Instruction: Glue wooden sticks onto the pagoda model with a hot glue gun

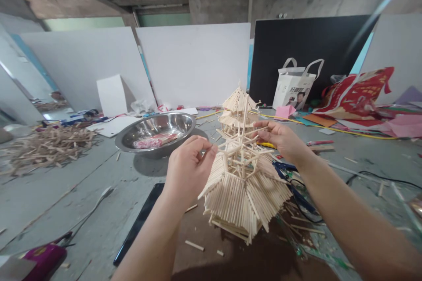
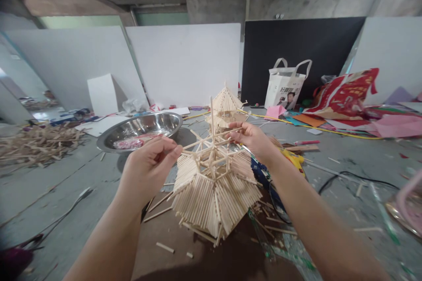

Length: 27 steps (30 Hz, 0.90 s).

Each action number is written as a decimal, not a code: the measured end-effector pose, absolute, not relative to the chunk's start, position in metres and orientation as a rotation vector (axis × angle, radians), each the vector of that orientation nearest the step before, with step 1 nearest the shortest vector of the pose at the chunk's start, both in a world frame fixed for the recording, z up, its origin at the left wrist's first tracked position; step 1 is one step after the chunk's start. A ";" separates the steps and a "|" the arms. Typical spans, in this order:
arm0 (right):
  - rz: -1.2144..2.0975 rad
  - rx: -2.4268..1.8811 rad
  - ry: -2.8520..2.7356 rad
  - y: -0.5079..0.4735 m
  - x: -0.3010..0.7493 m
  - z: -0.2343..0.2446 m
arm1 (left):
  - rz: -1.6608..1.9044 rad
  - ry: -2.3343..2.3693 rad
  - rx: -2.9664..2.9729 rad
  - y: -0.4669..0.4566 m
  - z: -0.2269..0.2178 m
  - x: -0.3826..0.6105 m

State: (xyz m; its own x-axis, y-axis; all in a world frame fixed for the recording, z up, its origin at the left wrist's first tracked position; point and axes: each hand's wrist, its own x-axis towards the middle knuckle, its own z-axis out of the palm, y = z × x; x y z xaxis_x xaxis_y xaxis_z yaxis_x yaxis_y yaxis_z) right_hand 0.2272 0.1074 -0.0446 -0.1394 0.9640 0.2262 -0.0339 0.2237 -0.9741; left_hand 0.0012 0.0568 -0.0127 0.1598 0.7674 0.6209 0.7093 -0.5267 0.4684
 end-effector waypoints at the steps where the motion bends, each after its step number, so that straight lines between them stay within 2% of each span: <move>1: 1.142 -0.956 -1.403 0.107 0.227 -0.045 | 1.321 1.494 2.343 0.057 -0.013 0.001; 27: 1.165 -0.938 -1.401 0.107 0.226 -0.044 | 1.316 1.567 2.376 0.059 -0.015 0.002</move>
State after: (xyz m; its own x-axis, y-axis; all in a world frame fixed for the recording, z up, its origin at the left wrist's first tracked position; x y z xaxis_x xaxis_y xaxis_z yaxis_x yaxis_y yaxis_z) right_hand 0.2259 0.1072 -0.0437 -0.1543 0.9616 0.2271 -0.0476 0.2224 -0.9738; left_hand 0.0021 0.0590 -0.0153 0.1486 0.7597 0.6330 0.7548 -0.5007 0.4237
